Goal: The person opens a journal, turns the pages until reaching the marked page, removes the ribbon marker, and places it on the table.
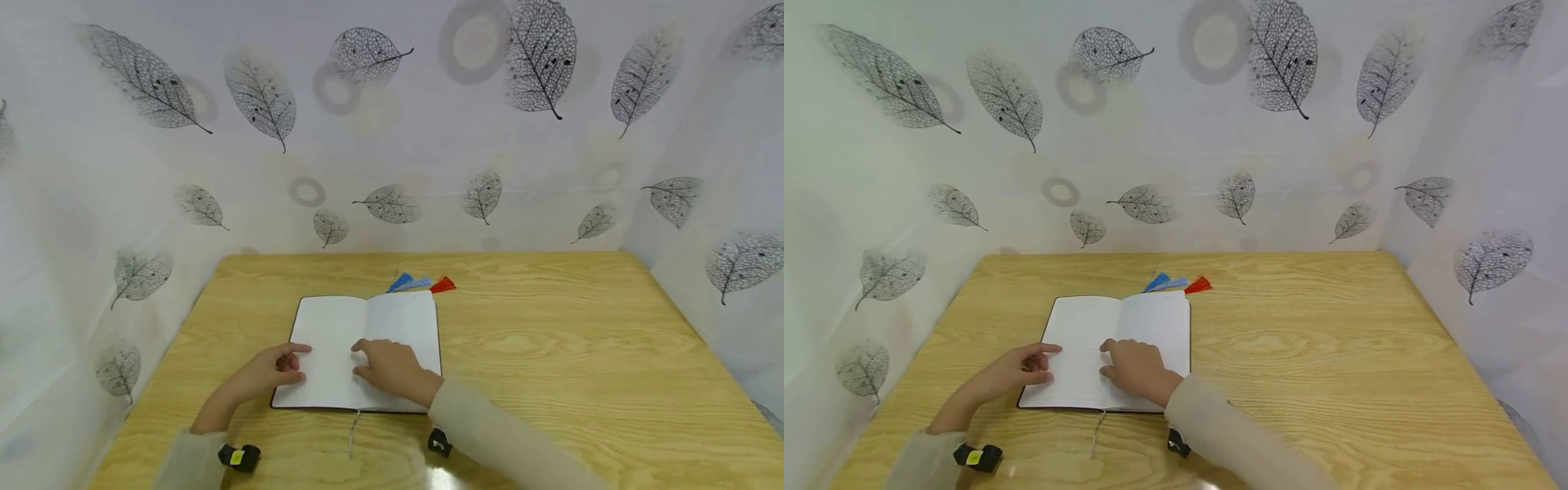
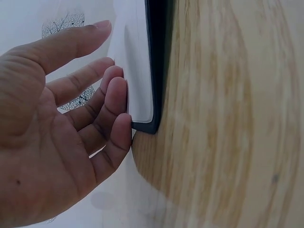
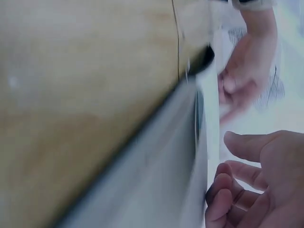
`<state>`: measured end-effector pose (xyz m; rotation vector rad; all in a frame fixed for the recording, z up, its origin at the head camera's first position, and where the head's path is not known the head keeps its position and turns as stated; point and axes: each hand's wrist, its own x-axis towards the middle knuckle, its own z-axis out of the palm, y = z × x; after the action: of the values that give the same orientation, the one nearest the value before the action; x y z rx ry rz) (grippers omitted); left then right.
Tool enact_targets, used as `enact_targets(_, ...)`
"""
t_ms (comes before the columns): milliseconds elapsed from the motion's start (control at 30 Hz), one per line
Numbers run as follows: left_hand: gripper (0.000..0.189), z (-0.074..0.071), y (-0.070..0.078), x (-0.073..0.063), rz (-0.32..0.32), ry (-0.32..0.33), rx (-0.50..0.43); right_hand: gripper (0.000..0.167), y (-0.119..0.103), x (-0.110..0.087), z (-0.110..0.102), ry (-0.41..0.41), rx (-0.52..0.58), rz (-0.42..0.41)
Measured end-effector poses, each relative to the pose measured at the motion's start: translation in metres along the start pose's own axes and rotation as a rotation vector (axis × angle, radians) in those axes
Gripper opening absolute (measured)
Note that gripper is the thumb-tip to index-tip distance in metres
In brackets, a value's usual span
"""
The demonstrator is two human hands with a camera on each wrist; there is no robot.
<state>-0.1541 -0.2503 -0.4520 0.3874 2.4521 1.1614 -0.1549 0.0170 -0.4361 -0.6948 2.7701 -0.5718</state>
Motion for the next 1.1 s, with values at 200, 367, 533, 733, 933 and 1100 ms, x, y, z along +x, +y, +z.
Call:
enact_targets(200,0.053,-0.001,0.002,-0.001,-0.004,-0.006,-0.019,0.039,0.036,0.009,-0.028,0.085,-0.102,-0.012)
enact_targets(367,0.056,-0.002,0.004,-0.003,-0.022,-0.014,-0.023,0.044,0.067,0.015,-0.046,0.157,-0.144,-0.006)
enact_targets(533,0.059,-0.002,0.003,-0.003,-0.026,-0.016,-0.019,0.055,0.098,0.021,-0.052,0.159,-0.152,0.100)
enact_targets(733,0.060,-0.002,-0.001,-0.001,-0.033,-0.017,-0.011,0.060,0.125,0.018,-0.052,0.116,-0.040,0.146)
enact_targets(933,0.061,-0.001,-0.003,-0.002,-0.038,-0.020,-0.004,0.062,0.142,0.022,-0.043,0.119,0.005,0.168)
enact_targets(1100,0.061,0.000,-0.001,-0.003,-0.028,-0.019,-0.019,0.052,0.144,0.016,-0.046,0.138,0.176,0.145)
